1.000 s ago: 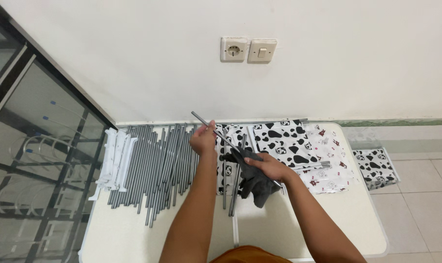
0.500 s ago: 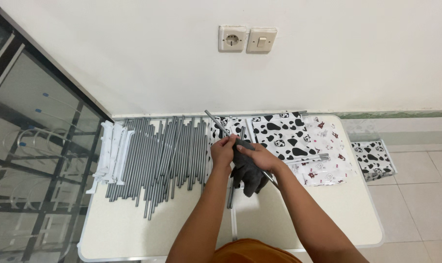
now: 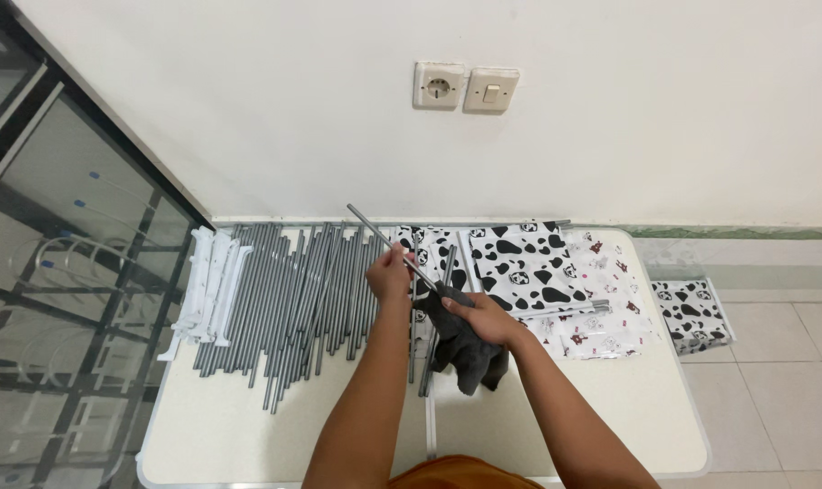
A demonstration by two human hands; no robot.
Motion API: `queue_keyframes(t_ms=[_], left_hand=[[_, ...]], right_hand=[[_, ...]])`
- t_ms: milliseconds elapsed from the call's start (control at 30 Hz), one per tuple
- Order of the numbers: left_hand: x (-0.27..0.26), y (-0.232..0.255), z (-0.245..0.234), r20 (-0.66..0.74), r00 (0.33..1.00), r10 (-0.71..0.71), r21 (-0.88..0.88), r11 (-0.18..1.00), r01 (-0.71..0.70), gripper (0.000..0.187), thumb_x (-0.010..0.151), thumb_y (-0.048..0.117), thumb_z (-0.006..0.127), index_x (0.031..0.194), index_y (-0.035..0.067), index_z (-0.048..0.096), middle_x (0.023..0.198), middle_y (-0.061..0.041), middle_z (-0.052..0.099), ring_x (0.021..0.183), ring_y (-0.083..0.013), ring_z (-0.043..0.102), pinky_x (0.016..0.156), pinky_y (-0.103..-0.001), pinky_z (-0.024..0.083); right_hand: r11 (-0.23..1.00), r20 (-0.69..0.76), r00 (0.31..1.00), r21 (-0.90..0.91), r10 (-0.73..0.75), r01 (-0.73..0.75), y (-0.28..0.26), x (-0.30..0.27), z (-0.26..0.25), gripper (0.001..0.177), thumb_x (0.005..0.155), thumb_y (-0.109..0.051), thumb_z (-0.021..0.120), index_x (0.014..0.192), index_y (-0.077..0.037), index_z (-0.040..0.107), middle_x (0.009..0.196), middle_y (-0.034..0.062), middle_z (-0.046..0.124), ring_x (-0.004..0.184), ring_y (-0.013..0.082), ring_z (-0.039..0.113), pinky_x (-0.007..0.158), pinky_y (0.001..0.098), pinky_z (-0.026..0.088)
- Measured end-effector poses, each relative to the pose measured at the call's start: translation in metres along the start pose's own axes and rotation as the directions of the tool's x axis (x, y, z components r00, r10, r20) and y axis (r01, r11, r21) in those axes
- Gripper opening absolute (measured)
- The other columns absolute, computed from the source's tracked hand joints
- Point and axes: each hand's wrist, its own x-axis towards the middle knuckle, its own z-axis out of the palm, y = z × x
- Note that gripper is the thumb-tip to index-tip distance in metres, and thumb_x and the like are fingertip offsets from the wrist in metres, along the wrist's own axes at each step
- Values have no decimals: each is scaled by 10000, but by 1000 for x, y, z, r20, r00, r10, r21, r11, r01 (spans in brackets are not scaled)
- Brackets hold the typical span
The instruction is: The person assembles a drying rack by inserting metal rods into a patterned fabric frame. They wipe the rods with a cloth, insert them into the frame, and adjust the fabric to secure the structure.
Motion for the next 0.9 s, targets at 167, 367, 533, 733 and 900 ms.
queue_keyframes(t_ms=[167,367,533,733,900], left_hand=[[-27,-75,10,218,976,13,139,989,-44,257,924,232,768,1082,29,773,970,-62,778,842,-152,703,743,-262,530],[16,-88,3,144,977,-157,-108,979,174,181,905,104,759,1008,-44,761,925,-125,758,775,-207,698,679,-310,553],[37,-56,-21,-114,966,-231,-171,963,210,166,949,110,695,938,-50,740,897,-135,734,752,-209,711,651,-316,599],[62,-43,-80,-298,955,-1,261,962,82,237,973,223,672,1001,10,772,953,-124,770,840,-248,742,741,-378,591],[54,-119,-78,-78,995,58,614,790,3,282,846,263,811,1057,77,797,1001,-138,791,906,-274,752,827,-370,582]], right_hand=[[988,-50,999,151,-11,19,12,16,-4,491,924,-480,609,1111,-38,711,962,70,770,865,176,718,821,318,561],[999,14,1000,-25,-24,24,21,26,5,571,936,-518,634,1035,33,745,906,126,757,838,195,680,806,327,539],[984,-34,999,-176,-13,7,29,22,13,548,911,-524,634,1078,-11,732,882,125,744,823,198,677,796,331,523],[993,-398,910,-20,-113,115,76,0,-11,555,948,-502,619,1094,27,701,878,133,767,807,196,713,780,330,540],[961,-666,738,116,-111,249,90,3,-26,500,1007,-445,602,1064,38,715,886,118,744,803,158,652,760,308,517]])
